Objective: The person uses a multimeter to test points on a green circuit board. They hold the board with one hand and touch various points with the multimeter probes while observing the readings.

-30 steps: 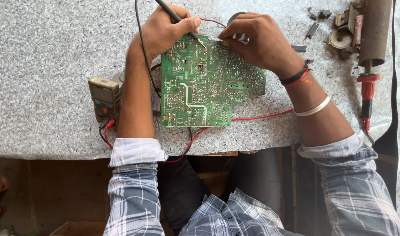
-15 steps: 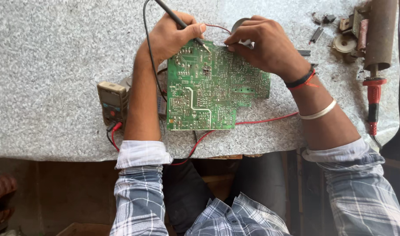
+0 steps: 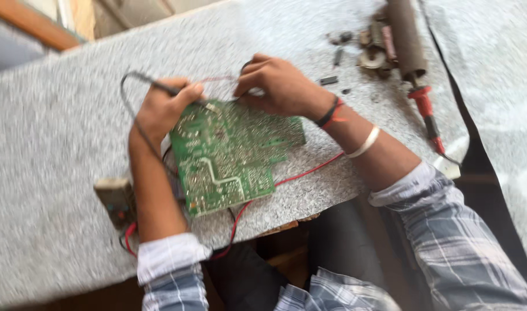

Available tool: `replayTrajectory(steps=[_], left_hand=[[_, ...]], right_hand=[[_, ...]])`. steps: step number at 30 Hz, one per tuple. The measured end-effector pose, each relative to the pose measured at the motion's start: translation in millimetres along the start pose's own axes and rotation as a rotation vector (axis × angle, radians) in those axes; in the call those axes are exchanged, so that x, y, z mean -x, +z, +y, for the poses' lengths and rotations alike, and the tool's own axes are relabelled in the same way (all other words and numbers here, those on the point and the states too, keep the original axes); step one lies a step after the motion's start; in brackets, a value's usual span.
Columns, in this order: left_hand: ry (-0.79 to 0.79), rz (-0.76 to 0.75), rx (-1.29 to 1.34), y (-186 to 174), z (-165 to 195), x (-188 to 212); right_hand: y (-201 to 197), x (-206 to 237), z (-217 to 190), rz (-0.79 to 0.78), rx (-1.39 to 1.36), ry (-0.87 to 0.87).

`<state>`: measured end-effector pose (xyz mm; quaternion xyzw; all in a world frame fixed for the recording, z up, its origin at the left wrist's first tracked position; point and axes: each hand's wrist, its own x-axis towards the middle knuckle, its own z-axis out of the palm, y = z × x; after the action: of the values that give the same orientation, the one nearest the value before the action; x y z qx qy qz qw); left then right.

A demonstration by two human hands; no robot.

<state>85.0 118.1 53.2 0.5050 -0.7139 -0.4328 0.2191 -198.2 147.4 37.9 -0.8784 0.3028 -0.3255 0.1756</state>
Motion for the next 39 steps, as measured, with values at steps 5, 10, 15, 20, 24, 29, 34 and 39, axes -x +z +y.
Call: replayTrajectory(steps=[5,10,15,20,24,29,34,39], left_hand=[[-0.02,-0.019,0.01,15.9,22.9,1.1],[-0.044,-0.008,-0.124,29.4,10.9,-16.7],[-0.009,-0.065,-0.13,45.0,-14.5,-63.4],[-0.2,-0.037,-0.046,46.2,-27.1,-38.8],[-0.057,-0.078,-0.066,31.5,-26.7,-11.0],[-0.107,-0.021,0.055,25.0,-8.9,19.3],[-0.066,-0.033,0.034,19.3,12.4,24.2],[0.032,-0.023,-0.043,16.1,12.9,31.2]], right_hand=[[-10.2,18.8,10.1,0.021,-0.019,-0.002],[-14.1,28.2,38.3,0.061,-0.083,0.001],[-34.1,46.7,43.9,0.085,-0.045,0.036],[-38.0,65.3,11.3,0.014,-0.062,0.1],[-24.3,57.7,-2.8,0.056,-0.046,0.027],[-8.6,46.0,-6.0,0.077,-0.032,-0.06],[-3.5,33.8,-6.7,0.008,-0.116,0.001],[-0.6,31.7,-7.4,-0.076,-0.169,0.131]])
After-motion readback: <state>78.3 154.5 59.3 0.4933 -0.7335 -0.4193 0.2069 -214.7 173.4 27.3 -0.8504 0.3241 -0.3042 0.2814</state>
